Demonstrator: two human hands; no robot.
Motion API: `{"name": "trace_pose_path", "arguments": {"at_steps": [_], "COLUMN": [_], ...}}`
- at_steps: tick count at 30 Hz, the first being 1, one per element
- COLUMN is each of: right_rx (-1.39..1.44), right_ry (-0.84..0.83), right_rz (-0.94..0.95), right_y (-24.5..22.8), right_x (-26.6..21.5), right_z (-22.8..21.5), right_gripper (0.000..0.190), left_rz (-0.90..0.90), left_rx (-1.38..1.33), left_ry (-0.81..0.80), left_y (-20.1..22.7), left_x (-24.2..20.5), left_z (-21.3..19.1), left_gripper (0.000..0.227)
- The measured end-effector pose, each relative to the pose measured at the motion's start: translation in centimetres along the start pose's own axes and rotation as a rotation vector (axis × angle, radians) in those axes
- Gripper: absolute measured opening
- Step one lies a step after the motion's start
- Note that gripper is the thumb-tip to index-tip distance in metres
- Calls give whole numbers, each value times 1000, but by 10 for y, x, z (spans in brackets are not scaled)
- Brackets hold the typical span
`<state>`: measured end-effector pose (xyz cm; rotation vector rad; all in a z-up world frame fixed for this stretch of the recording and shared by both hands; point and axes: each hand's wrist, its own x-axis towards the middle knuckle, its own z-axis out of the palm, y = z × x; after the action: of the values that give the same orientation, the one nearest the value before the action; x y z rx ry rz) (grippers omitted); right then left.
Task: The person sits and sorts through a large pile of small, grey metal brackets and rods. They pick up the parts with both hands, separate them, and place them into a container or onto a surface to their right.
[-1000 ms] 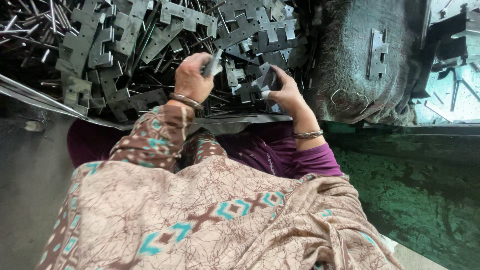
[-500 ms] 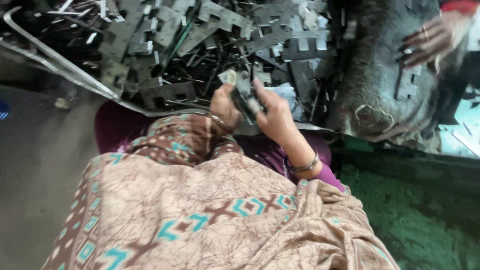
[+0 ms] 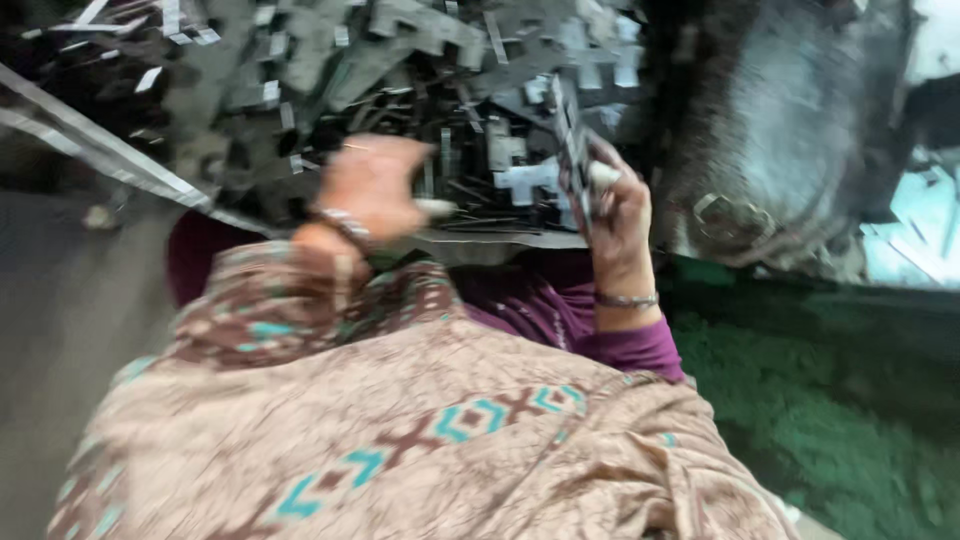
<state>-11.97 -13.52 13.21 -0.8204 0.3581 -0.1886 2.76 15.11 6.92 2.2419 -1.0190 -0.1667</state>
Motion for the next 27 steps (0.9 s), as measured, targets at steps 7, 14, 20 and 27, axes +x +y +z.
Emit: {"name": "trace_pose_path", "arguments": {"at_steps": [7,14,20,27], "right_rx": [-872,-2112,-1952,-2246], "right_ry": [246,695,100,165], "right_rz": [-842,-565,-675,-254], "right_y": [-137,-162,-59,7], "right_x": [52,66,43,62], "right_z": [-129,-203,-109,-79], "right_gripper": [47,64,42,84], "left_rz": [38,74,107,77], "left_rx": [684,347,-801,-1864], "left_ry": [190,183,304,374], "left_y": [-75,-51,-34,-50], "left_x": [-44,-23,23,35], "left_z": [-2,-14,-30,-82], "left_gripper": [12,10,13,23]}}
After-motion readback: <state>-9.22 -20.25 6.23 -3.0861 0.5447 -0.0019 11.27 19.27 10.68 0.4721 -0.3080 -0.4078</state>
